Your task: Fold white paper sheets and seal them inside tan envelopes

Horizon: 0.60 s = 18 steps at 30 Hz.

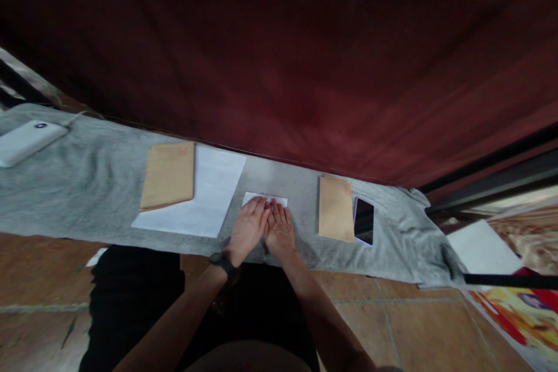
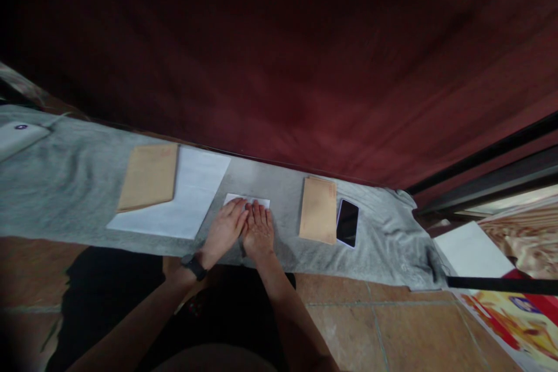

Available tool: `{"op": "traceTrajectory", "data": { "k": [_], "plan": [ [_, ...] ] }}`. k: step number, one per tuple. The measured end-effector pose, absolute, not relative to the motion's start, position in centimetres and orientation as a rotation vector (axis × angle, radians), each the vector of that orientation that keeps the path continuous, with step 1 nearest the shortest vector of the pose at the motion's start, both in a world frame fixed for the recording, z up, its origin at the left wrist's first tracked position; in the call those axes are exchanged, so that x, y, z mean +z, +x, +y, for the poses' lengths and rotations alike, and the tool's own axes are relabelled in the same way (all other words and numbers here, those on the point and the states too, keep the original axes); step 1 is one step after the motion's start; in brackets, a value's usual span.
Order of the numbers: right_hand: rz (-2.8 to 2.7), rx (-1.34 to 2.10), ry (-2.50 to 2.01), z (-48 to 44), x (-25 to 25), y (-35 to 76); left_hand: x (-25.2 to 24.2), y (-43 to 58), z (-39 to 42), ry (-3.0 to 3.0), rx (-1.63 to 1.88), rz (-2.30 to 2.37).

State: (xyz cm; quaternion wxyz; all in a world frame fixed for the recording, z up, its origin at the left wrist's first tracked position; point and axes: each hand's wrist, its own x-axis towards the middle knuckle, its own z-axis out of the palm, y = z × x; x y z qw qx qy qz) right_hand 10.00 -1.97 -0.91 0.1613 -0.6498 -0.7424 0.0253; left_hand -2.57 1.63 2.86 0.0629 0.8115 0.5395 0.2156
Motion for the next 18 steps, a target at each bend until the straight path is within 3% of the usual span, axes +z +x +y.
{"op": "traceTrajectory", "data": {
  "k": [7, 18],
  "plan": [
    [-2.139, 0.154, -1.902, -1.7, -0.8, 10.2, -0.3, -1.5, 1.3, 2.463, 0.505, 1.594],
    [-2.002, 0.072, -2.063, -0.7, -0.9, 13.9, -1.1, -2.8, 1.5, 2.454, 0.520, 1.797]
  ]
}}
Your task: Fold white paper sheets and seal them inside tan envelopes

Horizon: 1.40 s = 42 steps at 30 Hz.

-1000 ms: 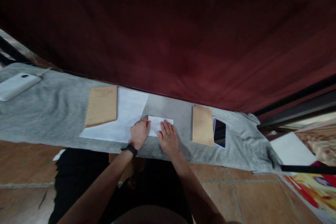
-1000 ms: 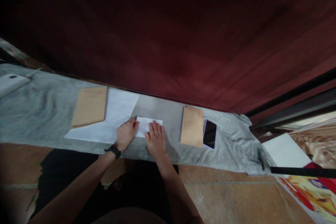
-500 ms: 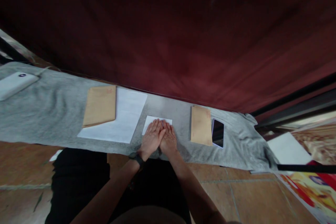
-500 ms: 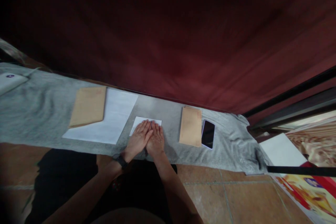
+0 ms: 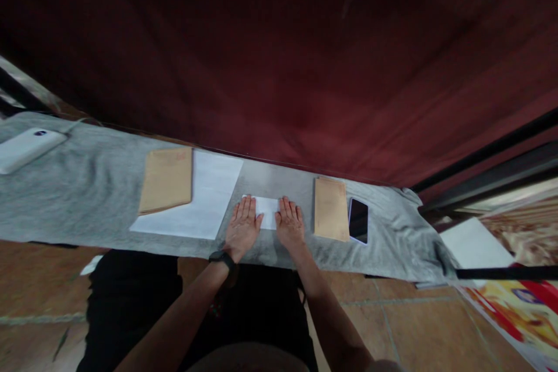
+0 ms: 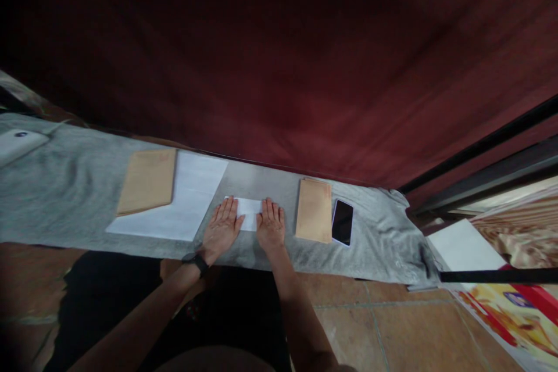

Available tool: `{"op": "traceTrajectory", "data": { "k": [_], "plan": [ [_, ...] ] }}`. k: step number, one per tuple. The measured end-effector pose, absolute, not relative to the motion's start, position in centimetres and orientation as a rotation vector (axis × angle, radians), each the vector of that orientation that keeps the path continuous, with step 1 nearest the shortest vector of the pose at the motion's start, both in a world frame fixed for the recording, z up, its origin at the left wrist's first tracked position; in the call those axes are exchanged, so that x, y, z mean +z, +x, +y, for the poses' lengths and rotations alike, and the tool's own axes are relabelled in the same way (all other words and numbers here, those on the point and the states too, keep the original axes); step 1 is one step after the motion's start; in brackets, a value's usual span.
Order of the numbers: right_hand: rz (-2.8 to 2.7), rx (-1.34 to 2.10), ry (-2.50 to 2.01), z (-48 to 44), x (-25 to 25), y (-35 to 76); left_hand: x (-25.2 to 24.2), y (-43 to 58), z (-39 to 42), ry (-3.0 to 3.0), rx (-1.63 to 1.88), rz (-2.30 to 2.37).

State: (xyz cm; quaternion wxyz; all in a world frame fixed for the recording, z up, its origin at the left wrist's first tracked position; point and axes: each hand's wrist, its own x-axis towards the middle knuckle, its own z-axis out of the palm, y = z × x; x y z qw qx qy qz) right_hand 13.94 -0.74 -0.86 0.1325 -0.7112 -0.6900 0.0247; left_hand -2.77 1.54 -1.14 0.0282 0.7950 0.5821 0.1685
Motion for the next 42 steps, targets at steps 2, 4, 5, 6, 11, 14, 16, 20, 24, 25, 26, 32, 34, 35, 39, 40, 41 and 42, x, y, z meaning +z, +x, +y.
{"op": "traceTrajectory", "data": {
  "k": [2, 4, 5, 6, 11, 14, 16, 20, 24, 25, 26, 32, 34, 35, 39, 40, 41, 42],
  "plan": [
    [-1.973, 0.051, -2.071, -0.8, -0.7, 14.4, -1.1, -2.7, 1.5, 2.448, 0.516, 1.808],
    [-1.918, 0.022, -2.078, -0.9, -0.4, 14.4, -1.0, -2.6, 1.5, 2.441, 0.508, 1.814],
    [-1.893, 0.008, -2.076, -1.0, -0.2, 14.1, -0.9, -2.6, 1.5, 2.439, 0.500, 1.816],
    [-1.885, 0.002, -2.060, -1.0, 0.0, 13.6, -0.9, -2.6, 1.5, 2.437, 0.491, 1.817],
    [-2.122, 0.122, -1.799, -1.6, 0.4, 10.5, -0.6, -2.9, 1.6, 2.450, 0.423, 1.767],
    [-2.126, 0.136, -1.796, -1.8, -0.2, 10.1, -0.4, -3.0, 1.6, 2.453, 0.412, 1.763],
    [-2.101, 0.105, -1.832, -1.7, -0.7, 10.8, -0.4, -3.0, 1.6, 2.445, 0.425, 1.779],
    [-2.087, 0.051, -1.883, -1.6, -1.2, 13.0, -0.6, -2.7, 1.7, 2.404, 0.462, 1.815],
    [-2.071, 0.031, -1.911, -1.7, -1.3, 14.5, -0.8, -2.8, 1.9, 2.382, 0.498, 1.866],
    [-2.070, 0.031, -1.913, -1.7, -1.3, 14.6, -0.8, -2.9, 1.9, 2.378, 0.501, 1.874],
    [-2.069, 0.033, -1.915, -1.7, -1.3, 14.7, -0.8, -3.0, 1.9, 2.371, 0.502, 1.884],
    [-2.066, 0.088, -1.947, -1.8, -0.8, 14.5, 0.2, -1.4, 1.0, 2.423, 0.576, 1.823],
    [-2.079, 0.110, -1.957, -1.9, -0.5, 14.5, 0.4, 0.1, 0.6, 2.505, 0.556, 1.614],
    [-2.092, 0.117, -1.956, -1.9, -0.4, 14.5, 0.5, 0.9, 0.5, 2.522, 0.533, 1.532],
    [-2.124, 0.124, -1.940, -1.9, -0.4, 14.6, 0.2, 2.9, 0.9, 2.499, 0.459, 1.469],
    [-2.116, 0.121, -1.939, -1.8, -0.4, 14.6, 0.1, 2.9, 1.2, 2.496, 0.453, 1.486],
    [-2.103, 0.114, -1.938, -1.8, -0.6, 14.6, 0.0, 2.7, 1.5, 2.497, 0.449, 1.507],
    [-2.089, 0.106, -1.936, -1.7, -0.7, 14.5, -0.1, 2.4, 1.7, 2.500, 0.447, 1.533]
  ]
}}
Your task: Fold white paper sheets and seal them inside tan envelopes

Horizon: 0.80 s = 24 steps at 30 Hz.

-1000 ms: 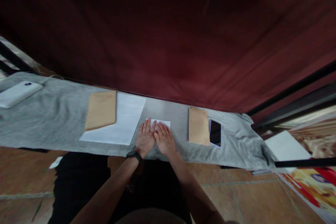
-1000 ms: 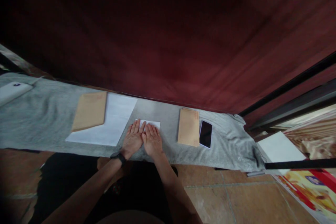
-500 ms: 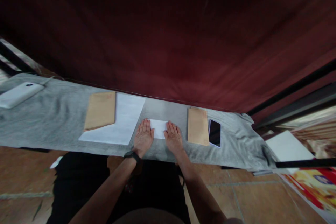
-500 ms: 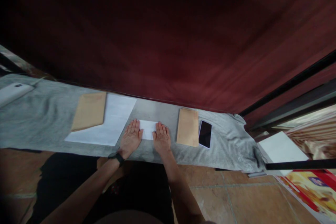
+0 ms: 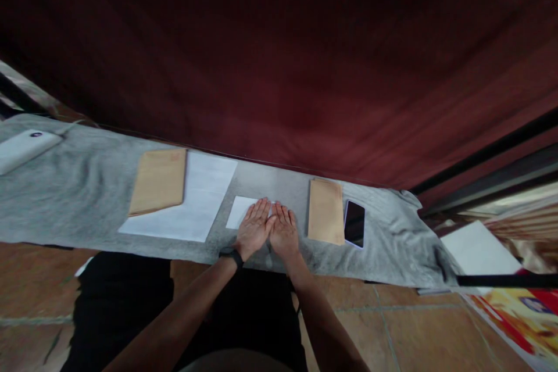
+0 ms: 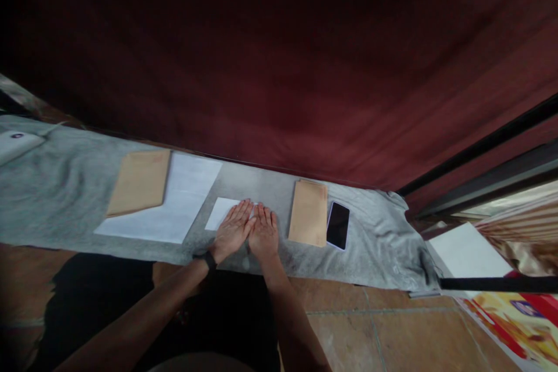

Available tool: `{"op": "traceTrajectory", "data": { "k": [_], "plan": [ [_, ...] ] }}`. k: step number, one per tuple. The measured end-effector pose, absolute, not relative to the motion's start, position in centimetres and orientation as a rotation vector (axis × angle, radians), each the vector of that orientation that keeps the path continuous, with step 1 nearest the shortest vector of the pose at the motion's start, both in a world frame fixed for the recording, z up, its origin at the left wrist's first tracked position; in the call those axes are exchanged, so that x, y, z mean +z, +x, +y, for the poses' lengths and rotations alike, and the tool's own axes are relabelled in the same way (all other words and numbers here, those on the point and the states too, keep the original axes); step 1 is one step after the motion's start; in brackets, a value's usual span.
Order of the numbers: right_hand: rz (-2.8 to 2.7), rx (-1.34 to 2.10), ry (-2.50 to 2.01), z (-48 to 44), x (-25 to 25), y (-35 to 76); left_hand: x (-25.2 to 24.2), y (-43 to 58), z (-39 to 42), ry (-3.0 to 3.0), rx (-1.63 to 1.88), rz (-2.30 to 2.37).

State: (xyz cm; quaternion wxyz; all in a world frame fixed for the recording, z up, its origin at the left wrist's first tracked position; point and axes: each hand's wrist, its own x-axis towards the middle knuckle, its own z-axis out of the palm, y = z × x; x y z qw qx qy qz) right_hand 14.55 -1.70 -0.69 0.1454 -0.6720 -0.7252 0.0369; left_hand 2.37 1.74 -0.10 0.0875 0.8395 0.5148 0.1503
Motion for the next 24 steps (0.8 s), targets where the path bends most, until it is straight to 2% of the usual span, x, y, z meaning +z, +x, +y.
{"op": "traceTrajectory", "data": {
  "k": [11, 17, 24],
  "plan": [
    [-2.029, 0.084, -1.910, -1.7, -1.3, 14.6, -0.9, -2.3, 2.5, 2.379, 0.476, 1.858],
    [-1.966, 0.130, -1.937, -1.4, -0.2, 13.7, -0.7, -3.3, 1.9, 2.375, 0.486, 1.890],
    [-2.237, 0.279, -1.650, -1.4, 0.3, 9.7, -0.4, -3.9, 1.9, 2.432, 0.395, 1.811]
  ]
}}
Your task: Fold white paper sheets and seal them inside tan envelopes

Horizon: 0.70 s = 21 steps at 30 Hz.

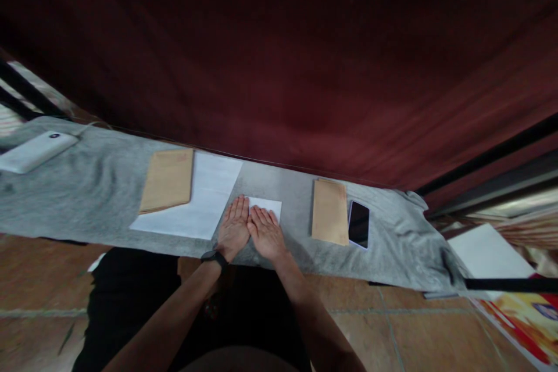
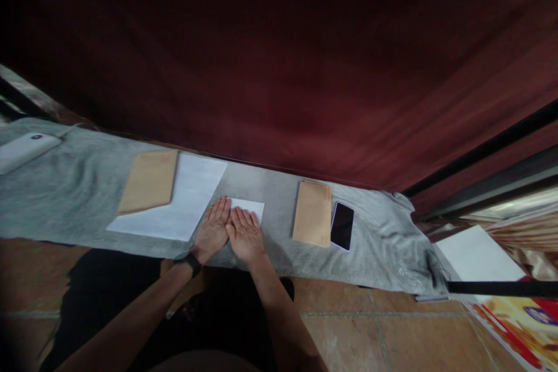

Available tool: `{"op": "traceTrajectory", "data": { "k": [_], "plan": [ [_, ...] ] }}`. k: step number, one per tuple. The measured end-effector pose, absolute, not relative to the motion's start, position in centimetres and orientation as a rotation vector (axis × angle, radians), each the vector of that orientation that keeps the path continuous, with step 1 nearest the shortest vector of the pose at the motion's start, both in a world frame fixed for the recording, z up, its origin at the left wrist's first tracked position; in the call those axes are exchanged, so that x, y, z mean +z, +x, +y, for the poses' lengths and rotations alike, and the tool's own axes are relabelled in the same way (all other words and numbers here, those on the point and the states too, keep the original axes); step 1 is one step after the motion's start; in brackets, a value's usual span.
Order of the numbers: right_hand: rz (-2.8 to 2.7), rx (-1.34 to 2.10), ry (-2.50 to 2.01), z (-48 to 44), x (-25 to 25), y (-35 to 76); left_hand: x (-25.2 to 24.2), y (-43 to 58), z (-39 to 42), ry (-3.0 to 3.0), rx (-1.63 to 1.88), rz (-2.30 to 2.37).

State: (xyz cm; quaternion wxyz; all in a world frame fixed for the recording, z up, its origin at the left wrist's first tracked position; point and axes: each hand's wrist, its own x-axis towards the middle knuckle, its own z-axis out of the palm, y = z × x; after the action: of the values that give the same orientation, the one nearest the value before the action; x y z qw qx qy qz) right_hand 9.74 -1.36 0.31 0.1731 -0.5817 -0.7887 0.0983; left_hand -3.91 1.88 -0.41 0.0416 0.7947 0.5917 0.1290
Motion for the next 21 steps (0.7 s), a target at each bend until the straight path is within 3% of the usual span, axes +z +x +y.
{"op": "traceTrajectory", "data": {
  "k": [10, 21],
  "plan": [
    [-2.114, 0.115, -1.856, -0.5, -1.0, 13.1, -0.9, -3.4, 1.9, 2.411, 0.472, 1.892],
    [-2.062, 0.165, -2.004, -1.2, -0.9, 15.2, -0.6, -4.1, 0.6, 2.377, 0.581, 1.938]
  ]
}}
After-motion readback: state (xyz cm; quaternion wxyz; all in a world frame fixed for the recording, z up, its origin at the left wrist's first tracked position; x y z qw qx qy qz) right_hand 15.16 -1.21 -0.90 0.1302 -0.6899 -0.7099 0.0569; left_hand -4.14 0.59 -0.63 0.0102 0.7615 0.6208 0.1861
